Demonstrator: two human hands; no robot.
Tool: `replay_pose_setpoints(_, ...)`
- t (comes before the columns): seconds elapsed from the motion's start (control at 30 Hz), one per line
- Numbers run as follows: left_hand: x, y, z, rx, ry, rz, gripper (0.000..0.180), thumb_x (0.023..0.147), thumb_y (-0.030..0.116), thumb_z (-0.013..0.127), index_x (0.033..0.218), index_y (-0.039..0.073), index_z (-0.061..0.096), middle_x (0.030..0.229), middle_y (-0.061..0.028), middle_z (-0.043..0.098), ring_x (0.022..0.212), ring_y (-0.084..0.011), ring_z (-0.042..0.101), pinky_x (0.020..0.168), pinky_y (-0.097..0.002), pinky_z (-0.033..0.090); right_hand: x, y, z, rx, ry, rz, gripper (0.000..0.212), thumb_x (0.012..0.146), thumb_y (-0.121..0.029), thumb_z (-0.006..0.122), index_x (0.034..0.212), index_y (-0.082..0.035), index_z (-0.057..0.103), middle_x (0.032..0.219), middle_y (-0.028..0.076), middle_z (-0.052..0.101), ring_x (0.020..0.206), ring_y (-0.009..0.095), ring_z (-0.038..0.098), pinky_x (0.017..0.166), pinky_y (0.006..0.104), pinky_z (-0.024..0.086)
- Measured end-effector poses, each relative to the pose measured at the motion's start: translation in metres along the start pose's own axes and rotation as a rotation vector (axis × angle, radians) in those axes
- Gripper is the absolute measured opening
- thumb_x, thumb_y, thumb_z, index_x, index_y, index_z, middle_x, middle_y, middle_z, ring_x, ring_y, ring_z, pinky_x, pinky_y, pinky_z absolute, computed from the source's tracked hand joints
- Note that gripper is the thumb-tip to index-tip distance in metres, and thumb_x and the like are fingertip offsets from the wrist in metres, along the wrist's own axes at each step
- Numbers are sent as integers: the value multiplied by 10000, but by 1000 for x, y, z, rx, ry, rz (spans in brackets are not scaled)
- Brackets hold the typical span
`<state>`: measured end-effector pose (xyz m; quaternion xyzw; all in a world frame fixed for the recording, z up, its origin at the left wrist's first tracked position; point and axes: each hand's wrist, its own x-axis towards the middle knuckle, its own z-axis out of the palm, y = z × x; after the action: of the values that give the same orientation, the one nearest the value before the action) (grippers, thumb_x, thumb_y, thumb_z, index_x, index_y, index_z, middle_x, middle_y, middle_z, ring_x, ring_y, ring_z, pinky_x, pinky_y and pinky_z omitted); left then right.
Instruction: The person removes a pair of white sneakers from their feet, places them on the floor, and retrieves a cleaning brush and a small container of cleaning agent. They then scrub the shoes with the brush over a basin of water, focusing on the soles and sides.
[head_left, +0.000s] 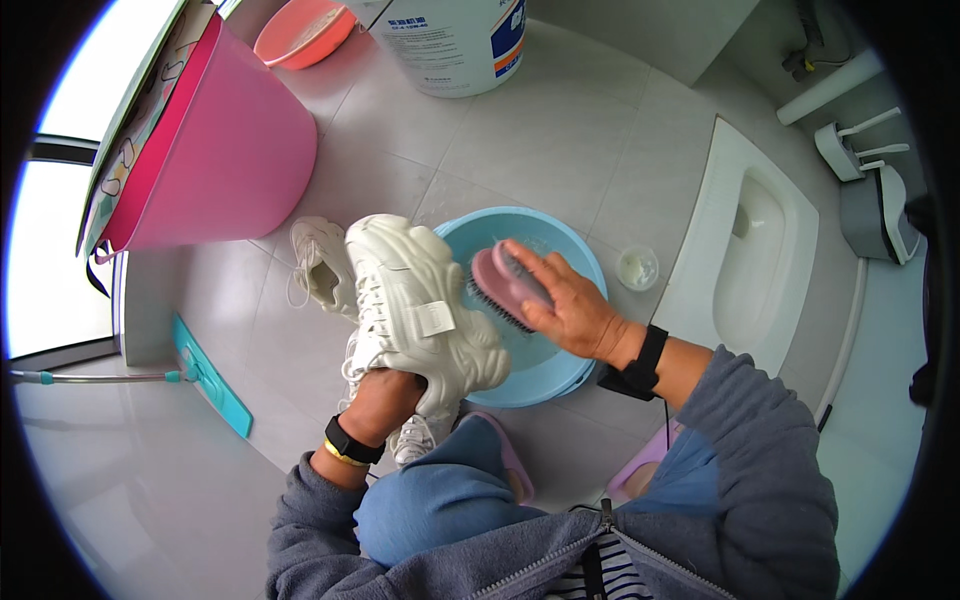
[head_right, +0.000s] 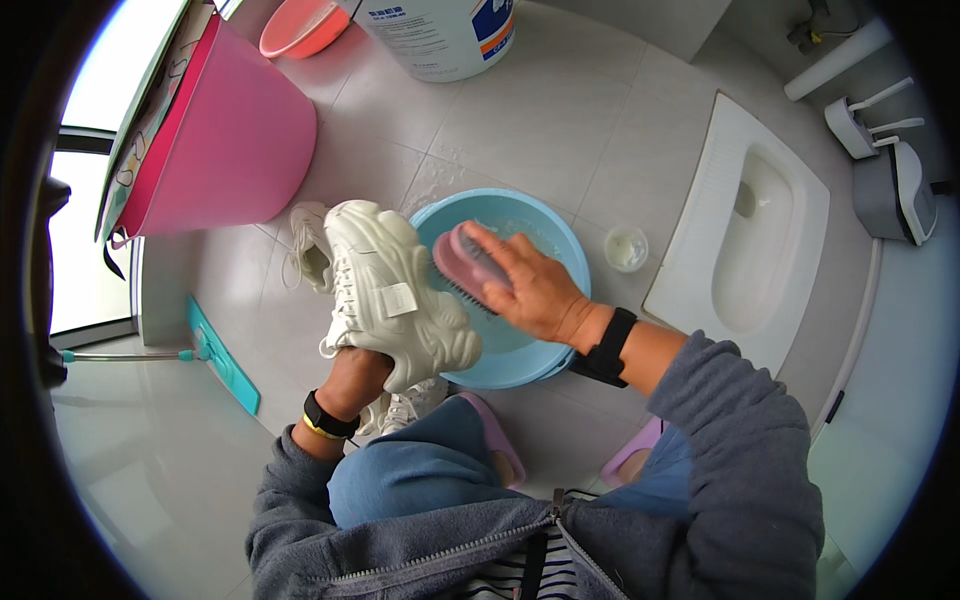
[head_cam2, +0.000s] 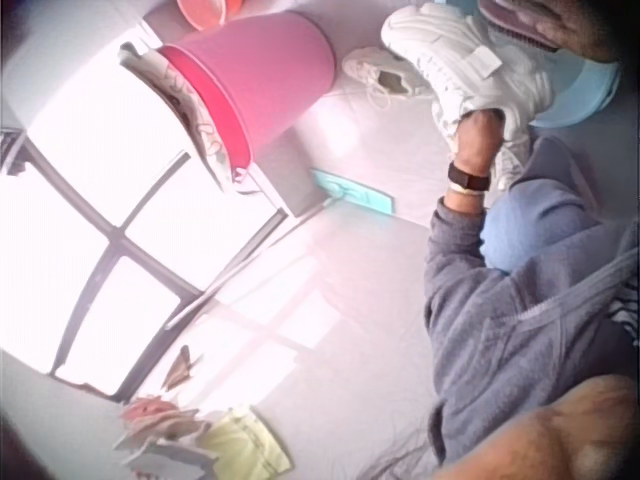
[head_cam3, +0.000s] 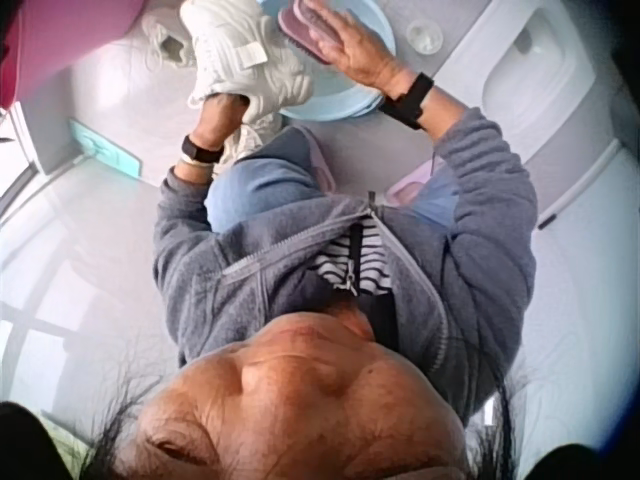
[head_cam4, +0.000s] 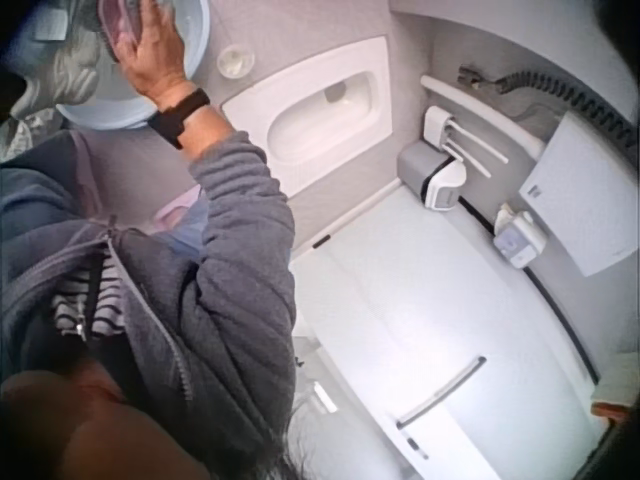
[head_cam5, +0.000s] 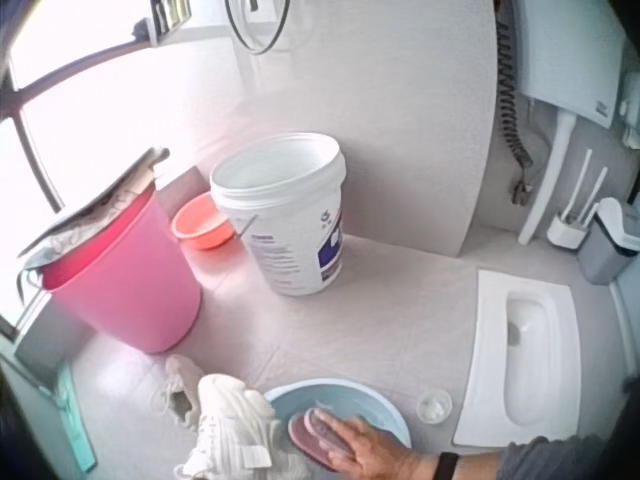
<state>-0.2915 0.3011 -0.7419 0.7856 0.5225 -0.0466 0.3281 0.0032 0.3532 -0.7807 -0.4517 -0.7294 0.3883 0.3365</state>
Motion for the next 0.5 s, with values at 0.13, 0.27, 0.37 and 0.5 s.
replay_pose_setpoints(0.13, 9, 26, 1, -8, 9, 245, 218, 808, 141, 631, 990, 36, 686, 892, -177, 678, 835, -346, 670, 757, -432, 526, 38, -32, -9, -112, 45, 11, 662, 869, -160, 582, 1491, -178, 355, 1040, 169, 530, 878, 344, 571, 779, 388, 498)
replay_pose_setpoints(0.27, 9, 35, -11, 92, -212, 315, 285, 797, 127, 591, 1055, 37, 671, 991, -191, 656, 987, -345, 636, 898, -426, 488, 45, -34, -21, -87, 13, 81, 634, 889, -171, 588, 1484, -185, 370, 990, 158, 529, 831, 322, 568, 795, 384, 489)
replay_pose_setpoints(0.37, 10, 34, -20, 384, -142, 478, 472, 824, 143, 570, 1278, 15, 558, 1250, -202, 575, 1197, -360, 533, 1050, -424, 402, 35, -27, -31, -88, -11, 22, 579, 923, -207, 566, 1475, -201, 390, 975, 156, 536, 833, 299, 568, 808, 376, 476)
replay_pose_setpoints(0.5, 13, 42, -28, 481, 6, 678, 536, 819, 162, 547, 1331, 6, 522, 1324, -189, 541, 1242, -344, 523, 1073, -427, 410, 38, -14, -42, -95, -10, 90, 527, 946, -229, 546, 1457, -183, 425, 957, 141, 547, 846, 283, 567, 809, 358, 466)
